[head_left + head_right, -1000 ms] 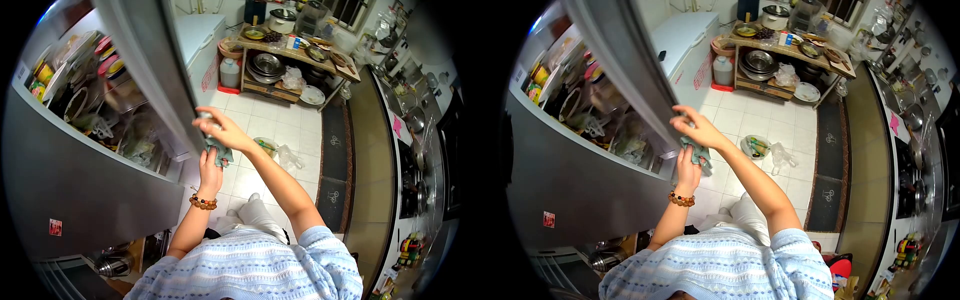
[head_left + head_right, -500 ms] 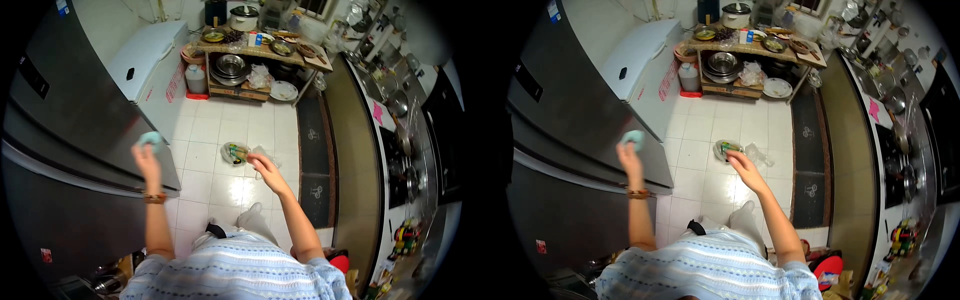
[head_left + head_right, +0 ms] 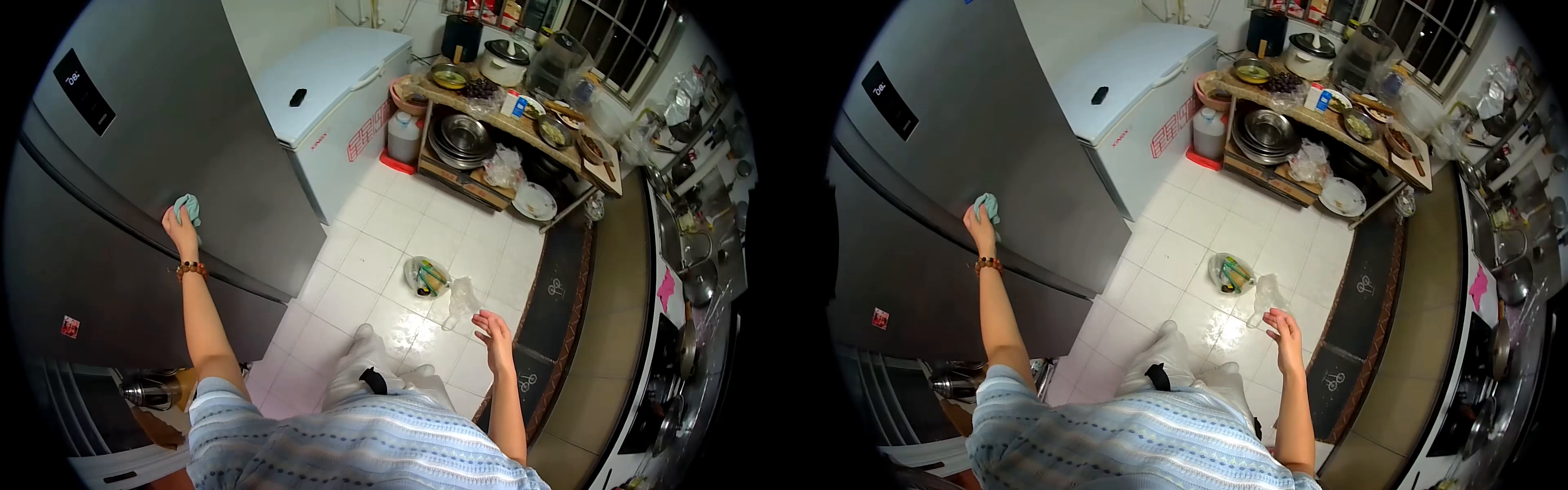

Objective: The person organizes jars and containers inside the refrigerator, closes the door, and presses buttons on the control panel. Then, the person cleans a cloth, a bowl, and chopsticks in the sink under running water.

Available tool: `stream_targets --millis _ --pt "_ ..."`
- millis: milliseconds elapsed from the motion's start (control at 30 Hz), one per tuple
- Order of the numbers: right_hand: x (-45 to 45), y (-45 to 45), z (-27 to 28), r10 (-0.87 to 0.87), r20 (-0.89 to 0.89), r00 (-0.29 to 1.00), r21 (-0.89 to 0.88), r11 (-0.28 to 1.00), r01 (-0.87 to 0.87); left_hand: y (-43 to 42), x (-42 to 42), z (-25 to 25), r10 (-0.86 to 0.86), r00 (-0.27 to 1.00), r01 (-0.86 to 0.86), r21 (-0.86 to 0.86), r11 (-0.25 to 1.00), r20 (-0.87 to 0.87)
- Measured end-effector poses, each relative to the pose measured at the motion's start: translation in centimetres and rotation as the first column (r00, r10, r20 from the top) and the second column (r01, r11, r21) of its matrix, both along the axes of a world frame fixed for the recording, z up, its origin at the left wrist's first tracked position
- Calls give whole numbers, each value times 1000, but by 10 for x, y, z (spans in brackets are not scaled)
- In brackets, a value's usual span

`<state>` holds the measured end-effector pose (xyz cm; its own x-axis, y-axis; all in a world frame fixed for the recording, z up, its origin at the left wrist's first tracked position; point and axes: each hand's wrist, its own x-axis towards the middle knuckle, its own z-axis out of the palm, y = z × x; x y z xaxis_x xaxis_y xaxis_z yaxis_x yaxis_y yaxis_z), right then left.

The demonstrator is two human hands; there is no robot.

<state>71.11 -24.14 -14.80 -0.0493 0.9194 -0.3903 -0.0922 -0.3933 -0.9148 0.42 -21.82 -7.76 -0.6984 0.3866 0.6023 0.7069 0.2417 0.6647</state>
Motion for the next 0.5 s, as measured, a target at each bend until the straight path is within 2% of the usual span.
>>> stream_targets --millis 100,333,400,433,500 --pt "-26 25 2 7 5 1000 61 998 -7 4 -27 -2 81 992 -85 -44 995 -96" --pt "-90 65 2 17 -90 996 77 997 -11 0 -24 -7 55 991 -57 -13 998 -125" --pt "-108 74 -2 45 -84 995 84 996 -38 4 -16 -8 115 988 -115 7 993 -108" --pt "-117 79 -4 75 -98 992 100 993 -65 6 1 3 113 993 -112 20 993 -40" --pt "-133 86 -7 64 -120 991 112 992 -51 16 27 19 -52 998 46 128 991 44"
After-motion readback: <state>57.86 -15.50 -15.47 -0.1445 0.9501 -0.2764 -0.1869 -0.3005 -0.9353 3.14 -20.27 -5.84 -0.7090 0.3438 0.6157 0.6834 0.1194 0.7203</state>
